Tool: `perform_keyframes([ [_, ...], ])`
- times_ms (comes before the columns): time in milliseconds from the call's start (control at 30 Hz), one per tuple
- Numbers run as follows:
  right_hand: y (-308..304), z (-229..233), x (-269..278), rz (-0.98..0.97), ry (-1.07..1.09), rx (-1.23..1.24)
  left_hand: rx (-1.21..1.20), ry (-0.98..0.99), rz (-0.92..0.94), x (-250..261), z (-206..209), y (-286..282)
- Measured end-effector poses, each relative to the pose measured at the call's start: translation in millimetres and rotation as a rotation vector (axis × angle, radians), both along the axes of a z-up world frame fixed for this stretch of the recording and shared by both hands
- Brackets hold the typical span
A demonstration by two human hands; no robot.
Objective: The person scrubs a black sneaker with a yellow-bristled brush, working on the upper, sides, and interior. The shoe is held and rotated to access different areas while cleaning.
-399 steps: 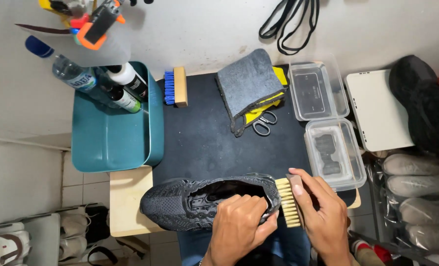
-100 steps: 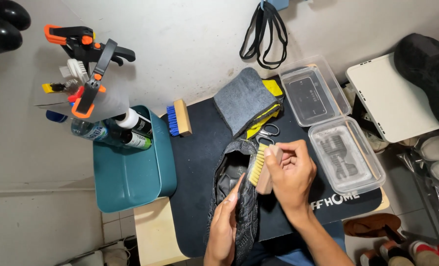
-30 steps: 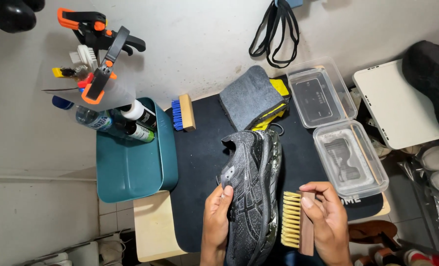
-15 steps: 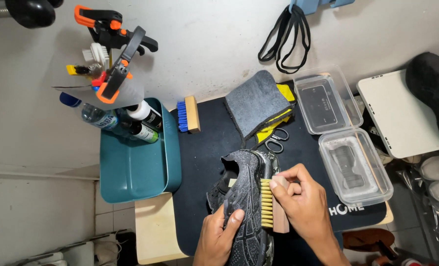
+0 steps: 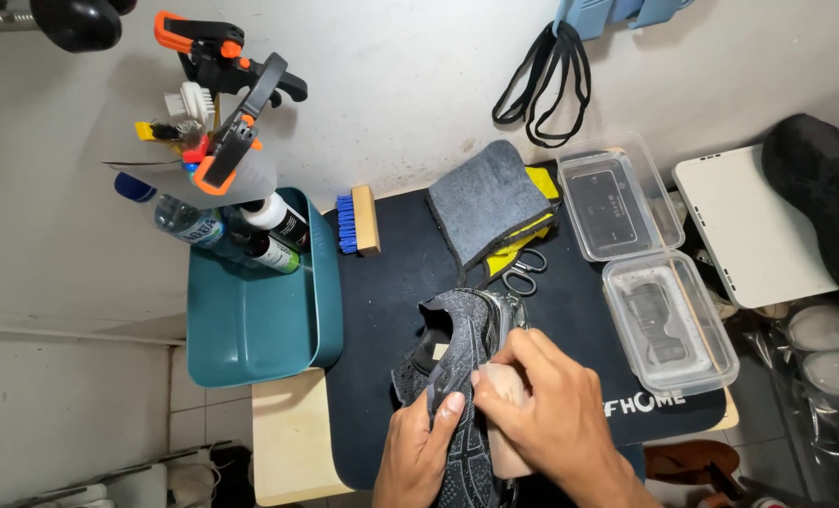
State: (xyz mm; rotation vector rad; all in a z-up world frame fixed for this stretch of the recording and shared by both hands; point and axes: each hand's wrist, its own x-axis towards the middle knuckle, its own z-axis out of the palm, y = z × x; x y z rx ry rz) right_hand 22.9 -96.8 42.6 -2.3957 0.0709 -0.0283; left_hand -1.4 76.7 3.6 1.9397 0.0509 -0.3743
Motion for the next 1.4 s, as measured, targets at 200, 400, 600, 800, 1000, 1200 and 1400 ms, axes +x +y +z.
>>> perform_keyframes([
  [200, -22, -8, 66, -0.275, -0.056, 0.027, 0.017, 0.009, -0.048, -7, -4, -2],
  [400, -8, -12, 25, -0.124, -0.066, 0.204, -0.055, 0.042, 0.117, -4, -8, 2],
  [600, 0, -21, -17, -0.035, 0.025, 0.266, -0.109, -0.028, 0.178, -8, -22, 9],
  [800, -3, -28, 47, -0.27, -0.102, 0.312, -0.04, 0.005, 0.133, -9, -28, 7],
  [1000, 5, -17, -16, -0.035, -0.037, 0.326, -0.097, -0.009, 0.139, -3, -4, 1],
  [1200, 1, -30, 2, -0.069, -0.099, 0.256, 0.008, -0.057, 0.04, -5, -6, -1],
  [1400, -19, -35, 54, -0.337, -0.18, 0.25, -0.124, -0.018, 0.082, -7, -15, 13],
])
